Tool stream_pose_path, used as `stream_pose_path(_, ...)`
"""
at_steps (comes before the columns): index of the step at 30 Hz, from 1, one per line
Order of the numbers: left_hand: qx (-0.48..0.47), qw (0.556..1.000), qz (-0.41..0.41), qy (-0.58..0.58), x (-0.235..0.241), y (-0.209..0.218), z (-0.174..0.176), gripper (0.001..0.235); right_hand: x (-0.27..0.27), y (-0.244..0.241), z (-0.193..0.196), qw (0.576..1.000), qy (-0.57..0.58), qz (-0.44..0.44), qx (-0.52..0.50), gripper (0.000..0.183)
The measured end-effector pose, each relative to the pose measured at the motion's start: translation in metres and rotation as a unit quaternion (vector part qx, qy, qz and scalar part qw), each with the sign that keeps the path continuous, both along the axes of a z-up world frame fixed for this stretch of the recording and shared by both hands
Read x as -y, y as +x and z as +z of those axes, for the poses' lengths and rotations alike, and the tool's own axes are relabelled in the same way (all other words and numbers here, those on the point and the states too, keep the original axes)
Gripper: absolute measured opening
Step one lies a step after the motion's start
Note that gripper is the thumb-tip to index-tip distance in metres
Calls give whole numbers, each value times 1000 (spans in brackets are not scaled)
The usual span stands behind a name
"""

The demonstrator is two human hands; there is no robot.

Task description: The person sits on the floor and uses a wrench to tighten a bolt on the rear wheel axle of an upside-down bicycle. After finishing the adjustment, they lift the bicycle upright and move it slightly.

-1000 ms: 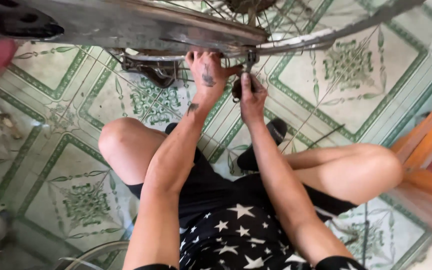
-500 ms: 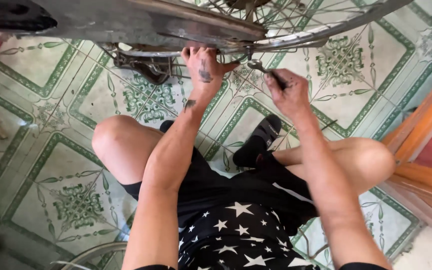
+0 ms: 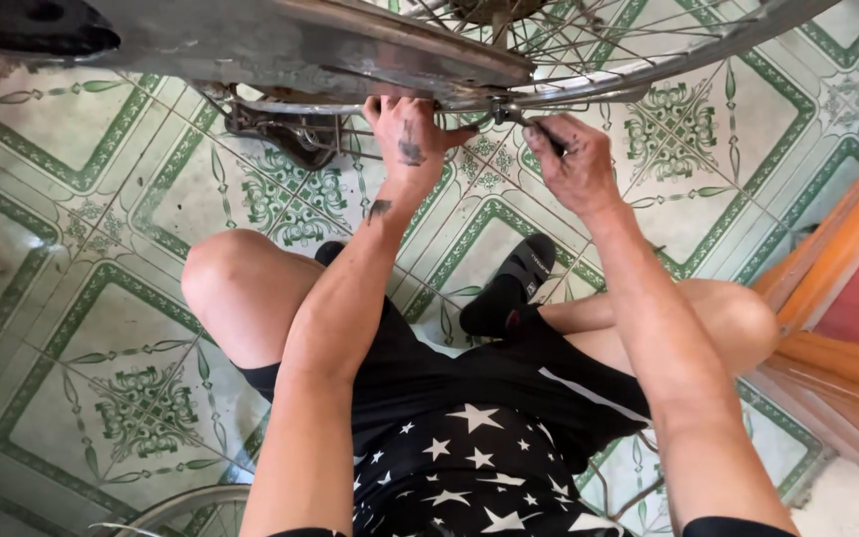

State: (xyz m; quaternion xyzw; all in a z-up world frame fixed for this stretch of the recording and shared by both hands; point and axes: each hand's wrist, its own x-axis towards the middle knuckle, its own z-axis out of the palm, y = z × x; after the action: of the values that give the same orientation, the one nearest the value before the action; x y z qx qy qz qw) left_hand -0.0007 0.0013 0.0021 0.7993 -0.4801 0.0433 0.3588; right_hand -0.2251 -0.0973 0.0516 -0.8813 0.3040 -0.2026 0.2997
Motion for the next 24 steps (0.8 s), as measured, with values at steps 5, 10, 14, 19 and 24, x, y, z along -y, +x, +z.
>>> stream_pose_path(5, -58, 989, -11, 134, 2, 1, -4, 64, 24, -9, 4, 989, -112, 91, 3, 21)
stream_pose_path(10, 12, 1000, 8, 20, 4, -1, -10, 67, -15, 10, -36, 983, 169, -49, 61, 29)
stream_pose_path(14, -39, 997, -10, 67, 1, 2, -10, 64, -36, 15, -59, 965, 202, -75, 150, 40)
stream_pose_path(19, 13, 999, -1, 41, 7, 1, -11, 63, -86, 70, -75, 842, 398, -254, 261, 39)
stream_pose_path(24, 25, 1000, -14, -1, 2, 6, -20, 63, -103, 79, -57, 794, 454, -210, 344, 42)
